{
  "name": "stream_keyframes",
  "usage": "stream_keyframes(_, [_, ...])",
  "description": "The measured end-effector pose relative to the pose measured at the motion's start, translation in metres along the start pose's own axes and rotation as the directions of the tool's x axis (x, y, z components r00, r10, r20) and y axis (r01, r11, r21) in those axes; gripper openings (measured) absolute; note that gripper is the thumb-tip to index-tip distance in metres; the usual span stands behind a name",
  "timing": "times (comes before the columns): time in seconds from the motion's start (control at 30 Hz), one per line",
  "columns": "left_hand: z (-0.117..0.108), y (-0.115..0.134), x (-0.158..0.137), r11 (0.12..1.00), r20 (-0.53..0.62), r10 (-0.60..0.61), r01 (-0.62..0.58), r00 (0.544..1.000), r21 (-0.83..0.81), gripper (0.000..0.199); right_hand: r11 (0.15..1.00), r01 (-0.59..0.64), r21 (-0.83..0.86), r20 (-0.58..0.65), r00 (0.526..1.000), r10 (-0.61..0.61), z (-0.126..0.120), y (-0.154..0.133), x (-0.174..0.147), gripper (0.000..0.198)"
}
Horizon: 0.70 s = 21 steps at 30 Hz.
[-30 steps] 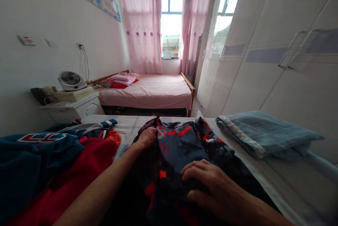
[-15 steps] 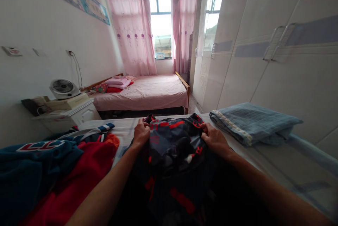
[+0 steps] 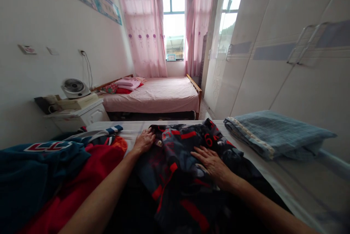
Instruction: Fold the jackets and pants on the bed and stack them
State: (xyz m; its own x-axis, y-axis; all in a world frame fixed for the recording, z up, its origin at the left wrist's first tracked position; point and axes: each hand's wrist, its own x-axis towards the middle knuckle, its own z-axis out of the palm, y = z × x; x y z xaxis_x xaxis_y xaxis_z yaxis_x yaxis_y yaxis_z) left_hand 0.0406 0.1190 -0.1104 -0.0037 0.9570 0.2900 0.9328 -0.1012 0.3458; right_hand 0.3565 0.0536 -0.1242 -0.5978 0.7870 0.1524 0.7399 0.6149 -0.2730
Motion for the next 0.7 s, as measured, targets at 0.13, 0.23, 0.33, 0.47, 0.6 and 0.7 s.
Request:
stream_keyframes(0.13, [-0.007,0.014,0.008,1.000,-0.127,0.013,-0.012,0.992,0.001,0.035,0.999,0.007,0.048,-0.019,1.000,-0.006,-0.021,0.006,0.013,0.047])
stream_keyframes(0.23, [-0.005,0.037,0.004,0.986,-0.120,0.162,-0.165,0.979,-0.019,0.043,1.000,-0.027,-0.011,-0.198,0.980,0.024,-0.035,0.010,0.031,0.049])
stream_keyframes(0.33, [0.010,0.049,-0.006,0.951,0.016,0.304,-0.302,0.953,-0.057,0.045,0.994,-0.071,-0.079,-0.199,0.978,0.054,-0.028,0.023,0.040,0.050])
stream_keyframes(0.47, [0.015,0.048,-0.001,0.948,0.083,0.311,-0.303,0.947,-0.093,0.031,0.996,-0.078,-0.042,-0.038,0.996,0.077,-0.023,0.045,0.048,0.041])
stream_keyframes(0.6, [-0.012,0.062,0.022,0.961,-0.004,0.256,-0.255,0.967,-0.102,0.036,0.989,-0.135,-0.059,-0.163,0.979,0.124,-0.052,0.051,0.074,0.042])
stream_keyframes(0.7, [-0.030,0.094,0.006,0.928,0.040,0.348,-0.338,0.937,-0.158,0.036,0.979,-0.184,-0.092,-0.227,0.961,0.159,-0.065,0.051,0.097,0.041])
